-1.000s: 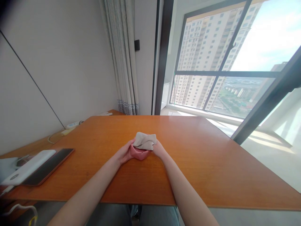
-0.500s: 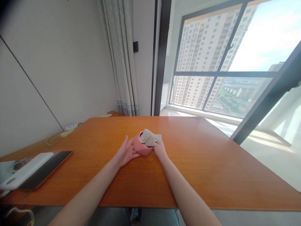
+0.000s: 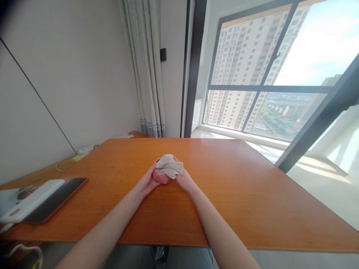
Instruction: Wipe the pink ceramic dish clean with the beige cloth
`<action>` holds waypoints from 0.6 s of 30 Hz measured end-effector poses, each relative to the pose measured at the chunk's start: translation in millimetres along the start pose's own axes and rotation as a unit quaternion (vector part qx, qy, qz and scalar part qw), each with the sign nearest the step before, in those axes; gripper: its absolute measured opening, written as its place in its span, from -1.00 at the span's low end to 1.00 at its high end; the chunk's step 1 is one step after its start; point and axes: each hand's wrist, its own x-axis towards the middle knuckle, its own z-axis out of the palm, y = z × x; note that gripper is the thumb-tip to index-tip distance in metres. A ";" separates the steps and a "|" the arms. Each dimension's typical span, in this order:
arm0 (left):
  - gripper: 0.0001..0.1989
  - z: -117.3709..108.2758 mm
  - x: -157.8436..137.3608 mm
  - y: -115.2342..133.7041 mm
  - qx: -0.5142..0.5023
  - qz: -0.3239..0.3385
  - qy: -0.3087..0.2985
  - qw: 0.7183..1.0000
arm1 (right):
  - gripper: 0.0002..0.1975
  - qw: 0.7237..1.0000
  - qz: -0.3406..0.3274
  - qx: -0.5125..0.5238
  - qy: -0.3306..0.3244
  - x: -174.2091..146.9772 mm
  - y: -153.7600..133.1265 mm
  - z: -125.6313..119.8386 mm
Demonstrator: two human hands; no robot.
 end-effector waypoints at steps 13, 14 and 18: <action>-0.50 14.6 -13.1 -0.6 0.024 -0.017 -0.092 0.995 | -0.69 0.999 0.013 0.001 0.041 7.9 14.6 -1.1; -0.49 12.7 -13.3 0.1 0.053 -0.054 -0.093 0.993 | -0.72 0.999 0.025 -0.015 0.025 9.6 16.7 -7.0; -0.46 5.2 -12.7 4.0 0.177 -0.184 -0.069 0.964 | -0.74 0.997 0.023 -0.052 -0.060 12.5 15.3 -25.9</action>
